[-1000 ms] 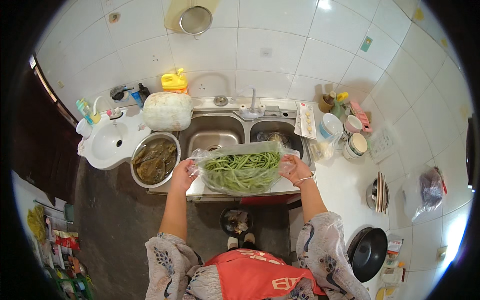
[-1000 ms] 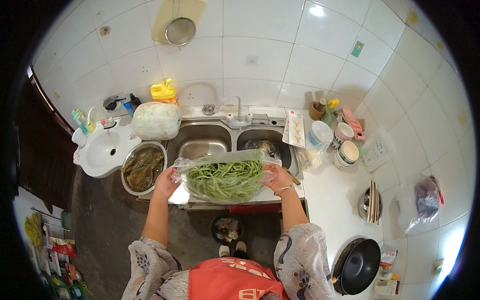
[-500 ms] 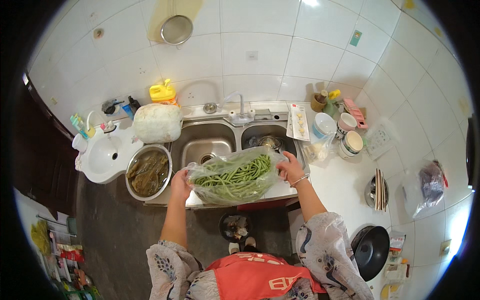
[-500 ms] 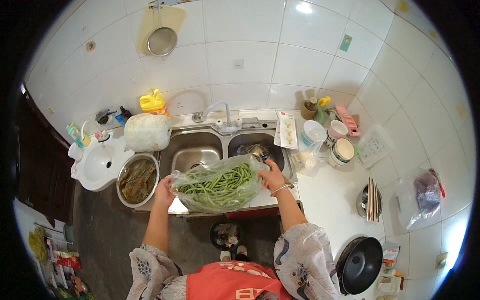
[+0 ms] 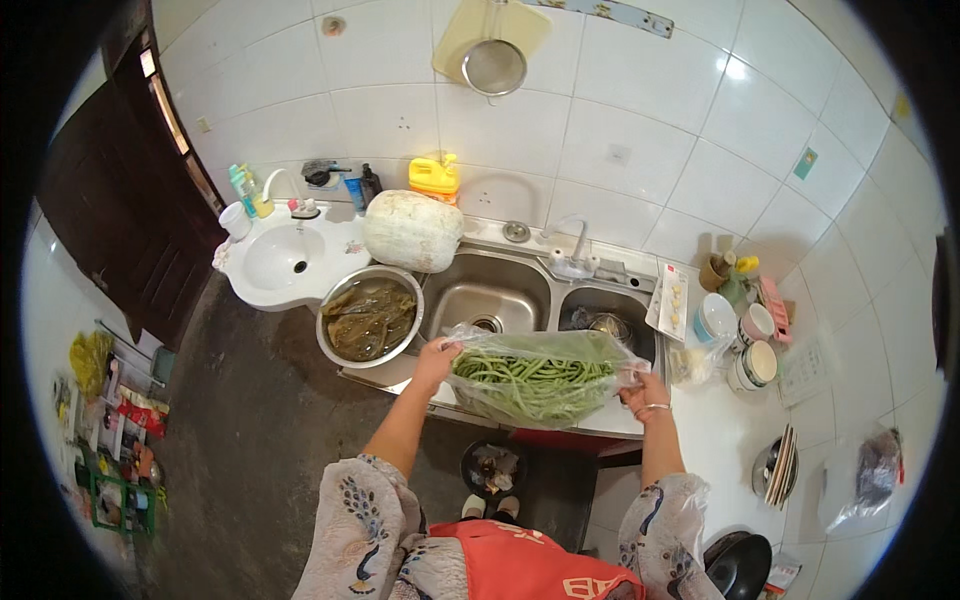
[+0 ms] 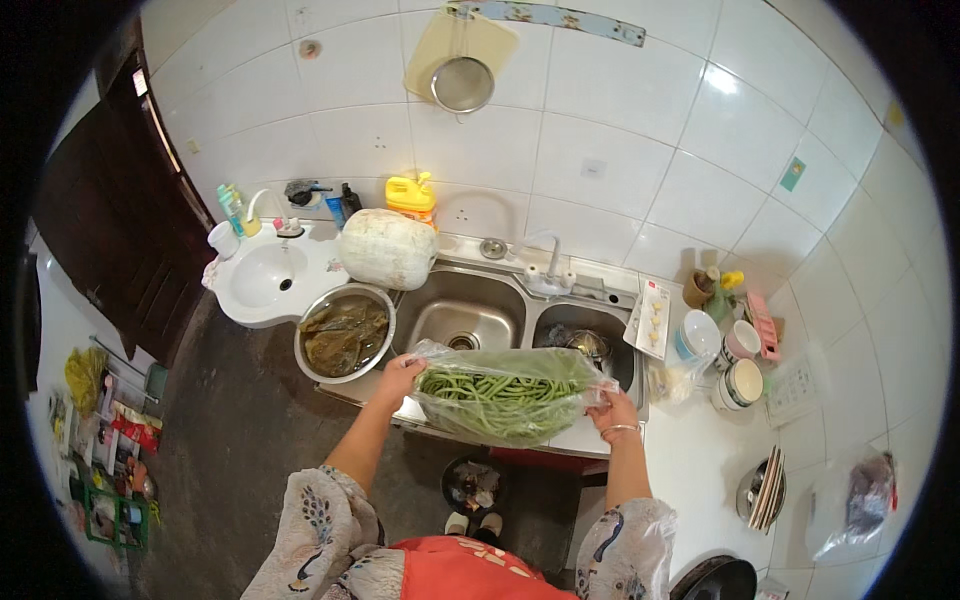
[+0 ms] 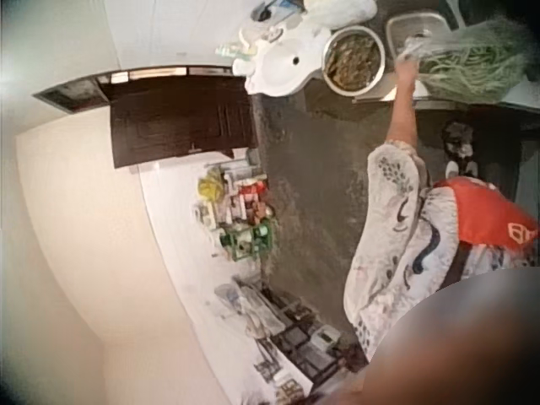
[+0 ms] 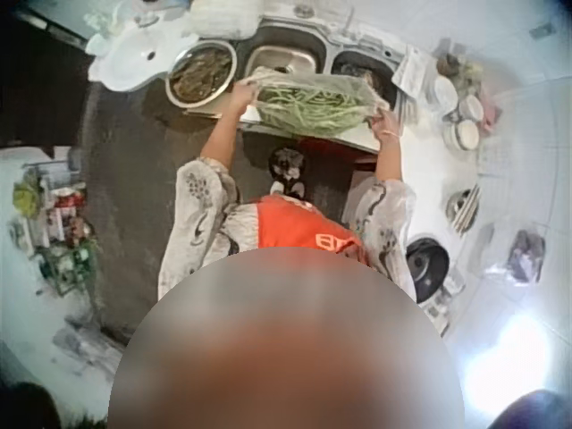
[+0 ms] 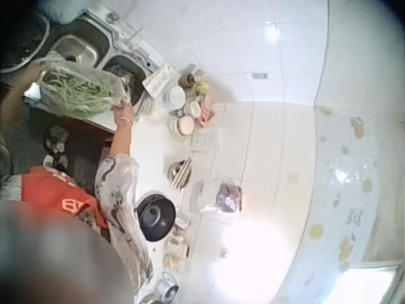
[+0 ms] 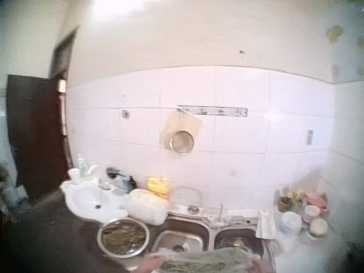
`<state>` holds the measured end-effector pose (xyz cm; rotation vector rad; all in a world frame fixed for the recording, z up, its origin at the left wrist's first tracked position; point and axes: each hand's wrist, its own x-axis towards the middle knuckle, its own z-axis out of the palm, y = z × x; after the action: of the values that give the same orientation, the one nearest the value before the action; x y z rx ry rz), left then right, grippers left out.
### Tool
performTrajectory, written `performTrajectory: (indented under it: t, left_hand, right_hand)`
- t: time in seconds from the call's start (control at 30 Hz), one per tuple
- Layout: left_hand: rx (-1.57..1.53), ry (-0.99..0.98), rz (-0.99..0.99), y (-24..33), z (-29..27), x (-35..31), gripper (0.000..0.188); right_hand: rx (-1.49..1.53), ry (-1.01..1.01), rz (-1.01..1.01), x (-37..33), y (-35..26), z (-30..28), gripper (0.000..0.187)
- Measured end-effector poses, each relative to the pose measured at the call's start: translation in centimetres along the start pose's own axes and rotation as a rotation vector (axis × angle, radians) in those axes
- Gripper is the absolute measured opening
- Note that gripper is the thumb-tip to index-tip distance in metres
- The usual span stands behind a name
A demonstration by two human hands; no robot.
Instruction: The person seasons raw meat in a bowl by adding liquid from a bottle, powder from a packet, and spices from a shaker. They then mix the meat and seasonings thoroughly using chopsticks.
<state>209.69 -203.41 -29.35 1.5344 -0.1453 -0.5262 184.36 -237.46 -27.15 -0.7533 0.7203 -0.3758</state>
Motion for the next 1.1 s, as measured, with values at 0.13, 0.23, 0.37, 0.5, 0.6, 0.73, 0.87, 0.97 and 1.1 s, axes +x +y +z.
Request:
performTrajectory:
  t: [0.13,0.23,0.37,0.5,0.6,0.73,0.87,0.97,1.1]
  left_hand:
    - [-0.346,0.141,-0.148,2.2,1.0,-2.4,0.008]
    - [-0.640,0.060,-0.129,3.1,1.8,-3.1,0.007]
    - [-0.847,0.004,-0.323,5.2,4.6,-5.0,0.007]
    - [-0.857,-0.206,-0.468,6.4,7.1,-6.6,0.011]
    - [-0.834,-0.379,-0.515,6.1,11.7,-7.4,0.017]
    - [-0.714,-0.531,-0.716,5.3,21.5,-11.4,0.016]
    - [-0.559,-0.711,-0.748,3.3,31.9,-14.5,0.012]
    - [-0.526,-0.767,-0.704,0.2,39.0,-14.4,0.014]
    - [-0.502,-0.785,-0.725,-1.3,45.6,-14.7,0.013]
  right_hand:
    - [0.277,0.067,0.074,-0.9,2.2,1.3,0.014]
    - [0.246,0.042,0.029,-3.3,1.5,1.7,0.016]
    - [0.314,0.166,-0.025,-8.7,0.6,-0.1,0.013]
    - [0.462,0.337,-0.053,-12.9,1.9,-3.1,0.013]
    - [0.569,0.446,-0.126,-18.1,0.6,-5.7,0.010]
    - [0.686,0.678,-0.247,-26.1,-1.1,-12.6,0.013]
    - [0.838,0.682,-0.456,-32.7,-1.1,-19.9,0.012]
    - [0.837,0.719,-0.507,-35.3,-1.6,-21.1,0.014]
    - [0.892,0.737,-0.423,-36.2,0.5,-26.1,0.011]
